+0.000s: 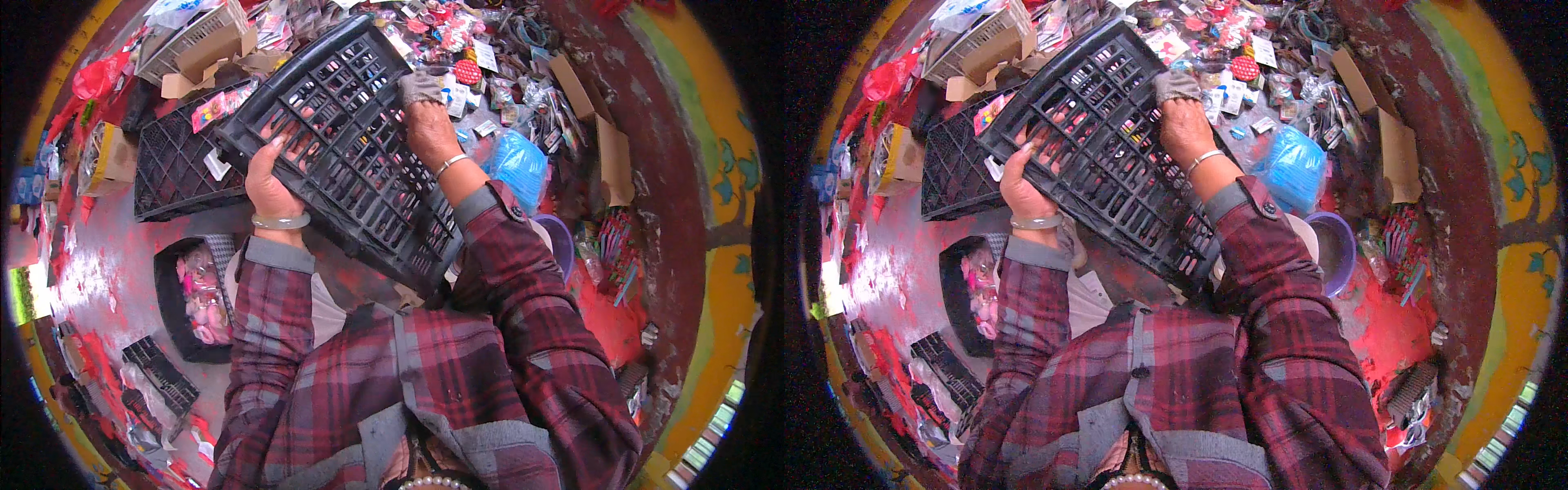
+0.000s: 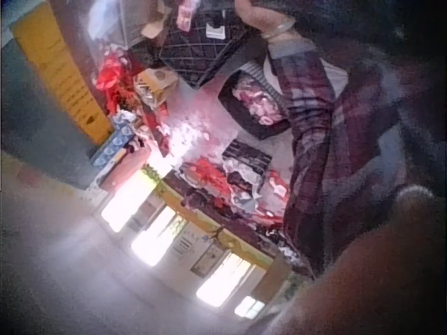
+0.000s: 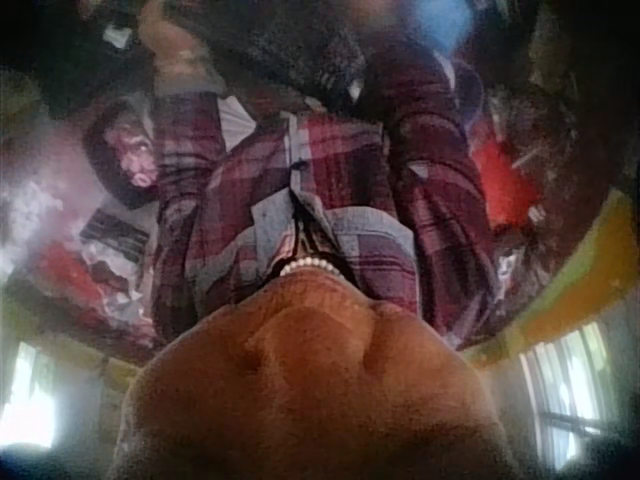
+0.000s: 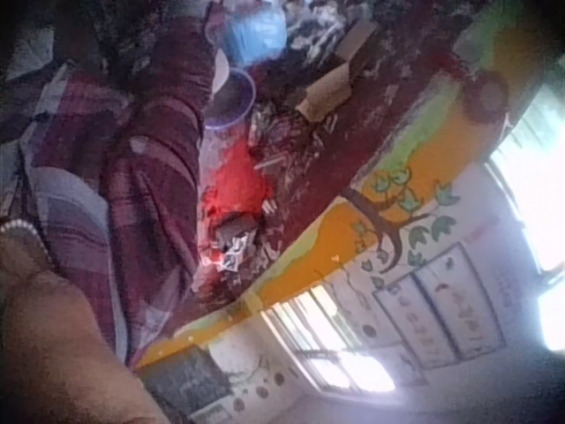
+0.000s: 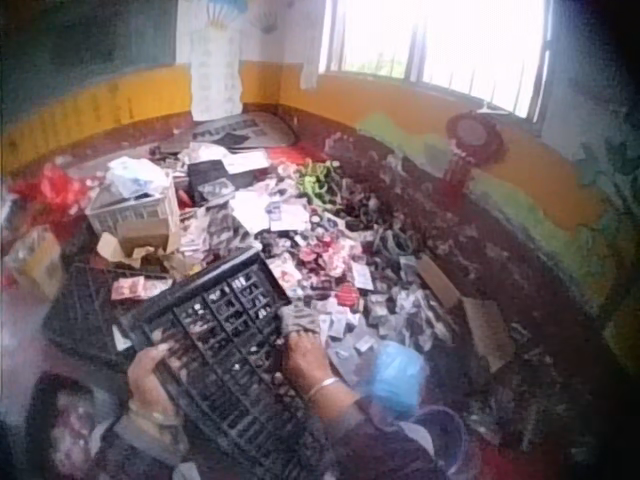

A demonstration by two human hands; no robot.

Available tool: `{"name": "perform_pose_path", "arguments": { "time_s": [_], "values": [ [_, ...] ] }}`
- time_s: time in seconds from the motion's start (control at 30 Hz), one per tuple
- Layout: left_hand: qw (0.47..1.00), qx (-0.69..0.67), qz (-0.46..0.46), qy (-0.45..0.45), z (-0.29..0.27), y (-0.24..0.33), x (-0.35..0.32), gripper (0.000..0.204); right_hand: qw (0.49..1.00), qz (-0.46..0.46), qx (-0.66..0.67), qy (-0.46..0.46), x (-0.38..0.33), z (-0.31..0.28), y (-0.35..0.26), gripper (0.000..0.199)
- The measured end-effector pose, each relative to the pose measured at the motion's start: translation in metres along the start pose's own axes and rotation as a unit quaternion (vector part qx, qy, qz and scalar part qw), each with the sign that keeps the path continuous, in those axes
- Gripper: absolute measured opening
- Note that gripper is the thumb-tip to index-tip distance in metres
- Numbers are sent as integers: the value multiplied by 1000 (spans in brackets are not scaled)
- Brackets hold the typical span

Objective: The person wipes the interior and exterior surfaces of a black plastic crate with a grey cloth, reaching into various sections and corners.

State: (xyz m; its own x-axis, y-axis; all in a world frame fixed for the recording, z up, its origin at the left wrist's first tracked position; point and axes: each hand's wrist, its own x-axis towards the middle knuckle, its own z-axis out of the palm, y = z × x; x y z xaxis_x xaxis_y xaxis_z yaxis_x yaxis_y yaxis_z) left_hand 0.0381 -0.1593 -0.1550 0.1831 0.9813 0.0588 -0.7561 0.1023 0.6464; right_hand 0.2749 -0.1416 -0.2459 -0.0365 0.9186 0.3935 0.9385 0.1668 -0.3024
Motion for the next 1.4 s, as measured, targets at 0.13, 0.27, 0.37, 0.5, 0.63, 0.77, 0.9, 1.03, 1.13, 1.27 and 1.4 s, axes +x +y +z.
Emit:
{"name": "perform_pose_path", "arguments": {
  "time_s": [0.13, 0.27, 0.37, 0.5, 0.63, 0.77, 0.9, 1.03, 1.13, 1.27, 1.4],
  "values": [
    [1000, 11, 14, 13, -3, 0, 5, 50, 991, 57, -41, -110, -17, -8, 4, 18],
    [998, 27, 27, 57, 1, 0, 1, 47, 992, 63, -39, -102, -30, -18, 11, 23],
    [999, 22, 18, 41, 2, 0, -1, 45, 999, 44, -23, -13, -38, -22, 9, 22],
    [1000, 27, 6, 4, 2, -2, -1, 44, 1000, 14, -4, -6, -29, -23, 6, 27],
    [998, 51, -11, -18, -1, -6, -1, 44, 995, -5, 97, 12, -9, -13, 12, 10],
    [998, 30, -5, 45, 7, 0, 0, 44, 997, -13, 70, -15, -23, 1, 24, 19],
    [997, 19, 6, 71, 1, -4, 6, 45, 998, 49, 36, 26, -60, 17, 31, 32],
    [998, 10, 9, 61, 1, -5, 7, 43, 996, 88, 12, -4, -89, 9, 31, 33],
    [1000, 17, -4, 24, -1, -5, 7, 41, 984, 140, -76, -82, -95, -10, 26, 24],
    [1000, 8, -25, -3, 3, -8, 7, 39, 974, 171, -127, -80, -108, -20, 19, 20],
    [997, 62, -27, 35, 6, -10, 6, 43, 967, 197, -106, -121, -109, -25, 17, 32]
  ]
}}
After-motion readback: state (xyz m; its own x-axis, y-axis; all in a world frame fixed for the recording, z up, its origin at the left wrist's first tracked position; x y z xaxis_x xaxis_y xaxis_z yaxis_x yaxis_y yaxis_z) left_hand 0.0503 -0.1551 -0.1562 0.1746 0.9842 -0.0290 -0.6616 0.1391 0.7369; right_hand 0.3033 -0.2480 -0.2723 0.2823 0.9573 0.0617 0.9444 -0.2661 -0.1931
